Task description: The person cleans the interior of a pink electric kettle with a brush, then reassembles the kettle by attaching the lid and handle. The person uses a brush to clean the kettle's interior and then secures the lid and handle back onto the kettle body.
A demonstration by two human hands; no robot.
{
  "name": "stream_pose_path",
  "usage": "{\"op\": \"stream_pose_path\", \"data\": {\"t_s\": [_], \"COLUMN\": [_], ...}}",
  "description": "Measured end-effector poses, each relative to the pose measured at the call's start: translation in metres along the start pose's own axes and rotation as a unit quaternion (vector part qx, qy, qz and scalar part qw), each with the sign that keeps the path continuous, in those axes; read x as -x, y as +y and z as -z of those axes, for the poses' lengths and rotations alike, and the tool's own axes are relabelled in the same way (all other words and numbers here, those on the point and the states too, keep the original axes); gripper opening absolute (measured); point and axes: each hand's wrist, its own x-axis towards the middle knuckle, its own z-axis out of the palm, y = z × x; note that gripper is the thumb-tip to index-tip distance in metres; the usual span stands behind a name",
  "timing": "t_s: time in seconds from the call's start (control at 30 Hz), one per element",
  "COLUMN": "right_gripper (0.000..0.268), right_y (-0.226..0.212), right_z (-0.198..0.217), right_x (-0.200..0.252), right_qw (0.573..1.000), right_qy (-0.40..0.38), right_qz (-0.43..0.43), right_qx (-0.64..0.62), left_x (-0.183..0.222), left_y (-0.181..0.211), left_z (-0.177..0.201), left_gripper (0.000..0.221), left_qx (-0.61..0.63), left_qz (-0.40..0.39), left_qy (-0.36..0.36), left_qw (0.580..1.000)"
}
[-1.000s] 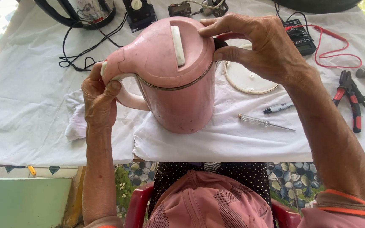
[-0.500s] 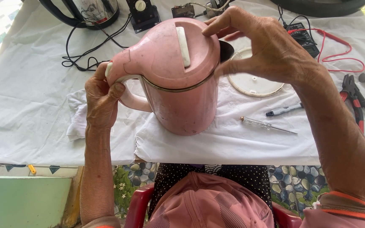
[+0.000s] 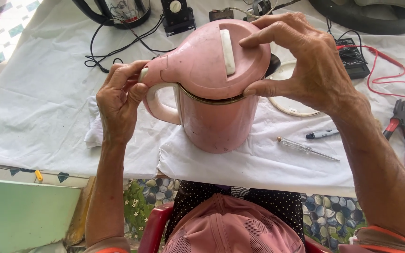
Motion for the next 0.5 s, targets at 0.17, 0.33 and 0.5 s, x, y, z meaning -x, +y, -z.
{"op": "stream_pose_path", "data": {"t_s": [0.17,0.33,0.5], "right_gripper": [0.063,0.062,0.067], "right_y": [-0.006,-0.013,-0.006], "right_z": [0.005,0.013,0.003], "right_x": [-0.004,-0.007,0.001], "right_qw": [1.000,1.000,1.000], "right_qy": [0.008,0.014,0.011], "right_qz": [0.009,0.016,0.008], "right_qx": [-0.015,0.012,0.004], "left_x": [-0.002,-0.005,-0.006], "left_y": [0.014,0.017,0.015], "left_z": [-0.003,0.001,0.002], "left_gripper": [0.051,0.057,0.057], "left_qx": [-0.139,-0.125,-0.112], "left_qz": [-0.055,-0.046,-0.054], "left_qy": [0.029,0.024,0.018], "left_qw": [0.988,0.991,0.992]}}
